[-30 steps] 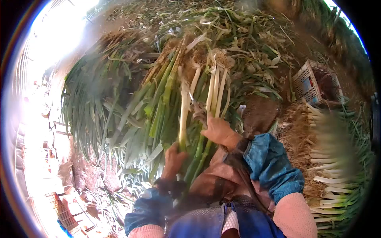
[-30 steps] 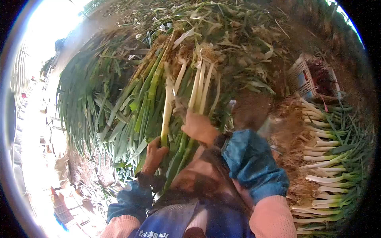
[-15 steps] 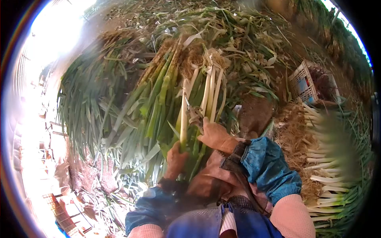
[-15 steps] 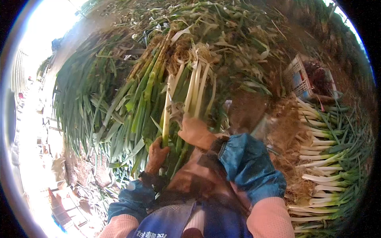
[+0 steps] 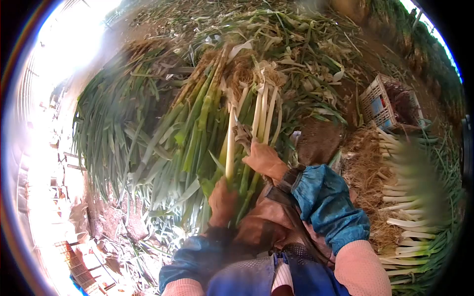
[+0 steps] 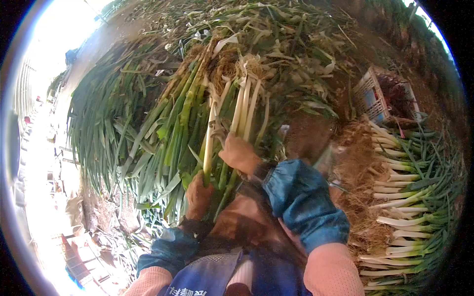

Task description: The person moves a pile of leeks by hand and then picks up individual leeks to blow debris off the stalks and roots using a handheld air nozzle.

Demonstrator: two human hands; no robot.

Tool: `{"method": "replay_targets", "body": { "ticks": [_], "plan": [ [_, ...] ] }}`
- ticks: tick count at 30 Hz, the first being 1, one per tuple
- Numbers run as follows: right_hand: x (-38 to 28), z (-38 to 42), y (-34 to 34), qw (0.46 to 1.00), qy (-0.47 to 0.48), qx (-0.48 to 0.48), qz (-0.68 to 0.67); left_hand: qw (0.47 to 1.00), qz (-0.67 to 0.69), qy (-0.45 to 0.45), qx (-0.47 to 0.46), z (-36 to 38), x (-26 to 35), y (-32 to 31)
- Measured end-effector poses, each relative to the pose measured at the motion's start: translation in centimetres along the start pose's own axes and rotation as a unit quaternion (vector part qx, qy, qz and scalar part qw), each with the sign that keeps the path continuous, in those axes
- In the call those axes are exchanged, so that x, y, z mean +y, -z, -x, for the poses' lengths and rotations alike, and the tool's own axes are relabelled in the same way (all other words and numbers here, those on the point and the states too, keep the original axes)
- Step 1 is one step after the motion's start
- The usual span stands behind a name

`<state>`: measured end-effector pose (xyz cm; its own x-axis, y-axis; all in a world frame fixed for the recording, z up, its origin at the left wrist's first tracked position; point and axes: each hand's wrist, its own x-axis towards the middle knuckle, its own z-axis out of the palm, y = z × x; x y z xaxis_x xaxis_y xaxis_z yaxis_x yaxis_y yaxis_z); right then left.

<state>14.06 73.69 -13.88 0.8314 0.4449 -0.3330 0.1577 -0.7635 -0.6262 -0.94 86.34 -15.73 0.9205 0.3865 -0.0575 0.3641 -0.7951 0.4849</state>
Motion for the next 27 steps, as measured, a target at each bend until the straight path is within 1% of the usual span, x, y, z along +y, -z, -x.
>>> {"method": "replay_targets", "body": {
  "ticks": [4,5,7,10,13,16,18,20,22,23,24,25,27],
  "plan": [
    [0.1,1.2,0.8,0.999,0.032,-0.017,-0.026,1.000,-0.028,-0.004,-0.002,0.2,0.4,0.2],
    [0.4,1.0,0.6,0.999,0.039,-0.008,-0.031,1.000,-0.028,-0.003,-0.001,0.3,0.4,0.0],
    [1.1,0.1,0.2,0.997,0.054,0.013,-0.046,0.999,-0.033,-0.006,0.001,0.3,0.6,0.0],
    [0.9,-0.9,-1.2,0.998,0.024,0.058,0.007,1.000,-0.019,-0.020,-0.010,-0.1,1.2,1.0],
    [1.4,-2.0,-1.8,0.995,0.003,0.096,-0.021,0.999,-0.023,-0.023,-0.005,-0.6,0.9,0.3],
    [2.3,-3.0,-2.1,0.991,0.004,0.134,-0.002,0.997,-0.070,0.014,-0.033,-1.4,1.8,-0.3],
    [2.7,-3.9,-0.1,0.992,-0.021,0.119,-0.035,0.998,-0.048,0.006,-0.041,-1.3,2.4,-0.1],
    [3.0,-3.6,1.0,0.983,0.010,0.184,-0.029,0.998,-0.039,-0.019,-0.034,-1.6,2.8,-0.3],
    [1.6,-2.1,2.1,0.989,-0.011,0.132,-0.057,0.997,-0.038,-0.063,-0.012,-3.0,3.2,-1.2],
    [1.1,-1.5,2.2,0.992,-0.021,0.107,-0.071,0.996,-0.037,-0.074,-0.029,-4.2,3.3,-1.3],
    [1.1,-1.1,1.3,0.992,0.016,0.115,-0.038,0.995,-0.034,-0.084,-0.047,-6.0,3.5,-1.4],
    [1.5,-1.2,1.1,0.994,0.016,0.100,-0.031,0.993,-0.032,-0.093,-0.067,-7.7,3.7,-1.4],
    [2.2,-0.9,1.2,0.997,0.014,0.069,-0.022,0.985,-0.082,-0.144,0.036,-12.2,3.7,-0.4]
  ]
}}
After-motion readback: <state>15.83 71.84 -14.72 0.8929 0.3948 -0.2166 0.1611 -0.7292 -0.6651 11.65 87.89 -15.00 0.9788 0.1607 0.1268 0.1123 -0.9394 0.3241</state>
